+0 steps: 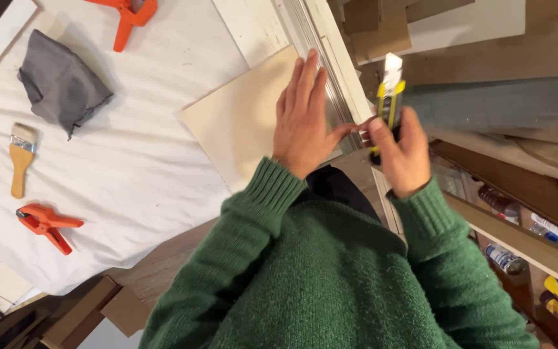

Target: The person is using a utility knife and a metal straight edge to cut a piece of cream-colored matboard on a workbench.

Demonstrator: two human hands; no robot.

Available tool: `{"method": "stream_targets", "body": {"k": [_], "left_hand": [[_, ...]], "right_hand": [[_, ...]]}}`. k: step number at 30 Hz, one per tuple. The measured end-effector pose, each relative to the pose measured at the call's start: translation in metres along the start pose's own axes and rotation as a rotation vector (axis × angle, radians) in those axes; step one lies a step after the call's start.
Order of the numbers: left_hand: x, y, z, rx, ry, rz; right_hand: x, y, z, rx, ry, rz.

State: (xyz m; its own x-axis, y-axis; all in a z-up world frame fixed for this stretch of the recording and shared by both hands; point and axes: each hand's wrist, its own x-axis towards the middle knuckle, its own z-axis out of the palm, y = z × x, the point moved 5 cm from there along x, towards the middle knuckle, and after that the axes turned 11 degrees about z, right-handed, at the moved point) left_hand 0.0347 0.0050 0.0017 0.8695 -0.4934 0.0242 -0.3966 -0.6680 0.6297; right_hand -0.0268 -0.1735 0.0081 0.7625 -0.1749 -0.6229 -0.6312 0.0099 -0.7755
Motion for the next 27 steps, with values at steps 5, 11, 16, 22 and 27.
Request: {"method": "stream_targets", "body": {"k": [5,11,16,22,27], "left_hand": [[-0.052,-0.004,-0.031,-0.766,0.152,-0.278],[-0.146,-0.076,-0.060,-0.777,0.388,-0.646],[-0.240,-0.165,-0.093,-0.320,0.496,-0.941],[-0.259,-0.167,-0.113,0.412,0.387,-0.721],[-0.221,-0.134,-0.080,-0.217,0.379,-0.926]], "right_hand": [[-0.036,-0.026,0.073,-0.392,-0.215,-0.042],[-0.060,-0.045,0.107,-0.649,-0.475,-0.488],[-0.029,-0.009,0.070,-0.746,-0.380,-0.310],[-0.005,-0.020,0.033,-0.802,-0.227,-0.246],[0.002,-0.035,0.017,-0.706,0.006,-0.294]]}}
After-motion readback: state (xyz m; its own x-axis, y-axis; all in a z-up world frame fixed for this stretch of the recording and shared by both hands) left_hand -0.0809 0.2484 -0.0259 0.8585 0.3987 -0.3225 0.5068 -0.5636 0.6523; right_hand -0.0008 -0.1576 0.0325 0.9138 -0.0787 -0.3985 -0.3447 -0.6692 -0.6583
